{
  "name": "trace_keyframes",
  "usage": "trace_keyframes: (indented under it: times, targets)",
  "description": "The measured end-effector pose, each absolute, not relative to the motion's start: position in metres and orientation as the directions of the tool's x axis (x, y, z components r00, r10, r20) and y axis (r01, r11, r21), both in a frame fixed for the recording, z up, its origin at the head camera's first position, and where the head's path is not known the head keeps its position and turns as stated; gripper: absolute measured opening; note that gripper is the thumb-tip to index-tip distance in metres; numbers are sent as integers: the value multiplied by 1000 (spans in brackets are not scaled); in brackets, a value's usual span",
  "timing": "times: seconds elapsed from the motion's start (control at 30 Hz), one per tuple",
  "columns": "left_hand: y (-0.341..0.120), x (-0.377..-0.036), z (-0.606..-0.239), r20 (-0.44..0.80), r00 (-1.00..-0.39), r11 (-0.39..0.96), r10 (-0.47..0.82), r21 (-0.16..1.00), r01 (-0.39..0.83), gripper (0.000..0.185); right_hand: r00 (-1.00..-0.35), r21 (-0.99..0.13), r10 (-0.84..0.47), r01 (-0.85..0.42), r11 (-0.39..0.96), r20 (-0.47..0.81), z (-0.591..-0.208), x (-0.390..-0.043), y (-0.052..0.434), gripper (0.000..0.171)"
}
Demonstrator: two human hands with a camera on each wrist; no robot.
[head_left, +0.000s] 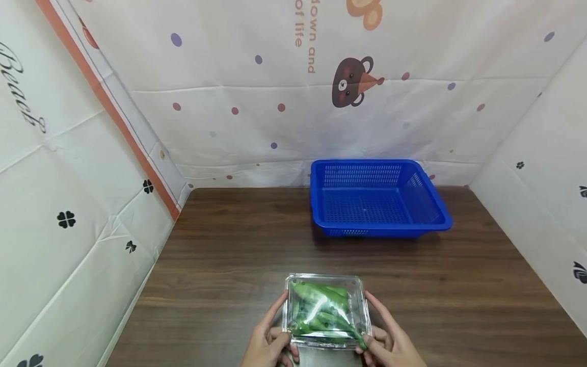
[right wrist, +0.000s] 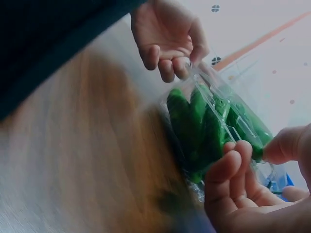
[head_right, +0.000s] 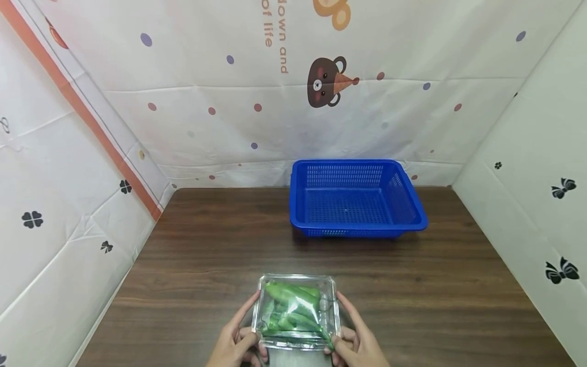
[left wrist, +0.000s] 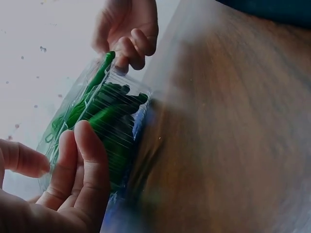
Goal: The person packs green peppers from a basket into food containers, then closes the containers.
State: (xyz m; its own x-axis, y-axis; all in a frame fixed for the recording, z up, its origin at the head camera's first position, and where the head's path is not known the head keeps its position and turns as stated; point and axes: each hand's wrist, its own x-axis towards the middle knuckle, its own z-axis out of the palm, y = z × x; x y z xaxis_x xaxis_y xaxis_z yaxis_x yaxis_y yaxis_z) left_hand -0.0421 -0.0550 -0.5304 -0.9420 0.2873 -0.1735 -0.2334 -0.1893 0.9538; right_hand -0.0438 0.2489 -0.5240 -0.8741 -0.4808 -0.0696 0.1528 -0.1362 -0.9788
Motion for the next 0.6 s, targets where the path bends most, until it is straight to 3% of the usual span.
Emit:
trace_keyframes:
  times: [0.2, 0.43, 0.6]
  targets:
    - [-57, -43, -534, -177, -930, -219, 323, 942, -256, 89, -888, -971, -455, 160, -179, -63, -529, -42, 247, 90]
    - [-59, -43, -536, -167, -922, -202, 349, 948, -248, 87, -887, -977, -451, -1, -214, 100, -536, -43, 246, 85]
    - [-58, -43, -536, -168, -924, -182, 344, 953, -242, 87, -901, -978, -408, -69, -197, 146, -541, -41, 244, 86]
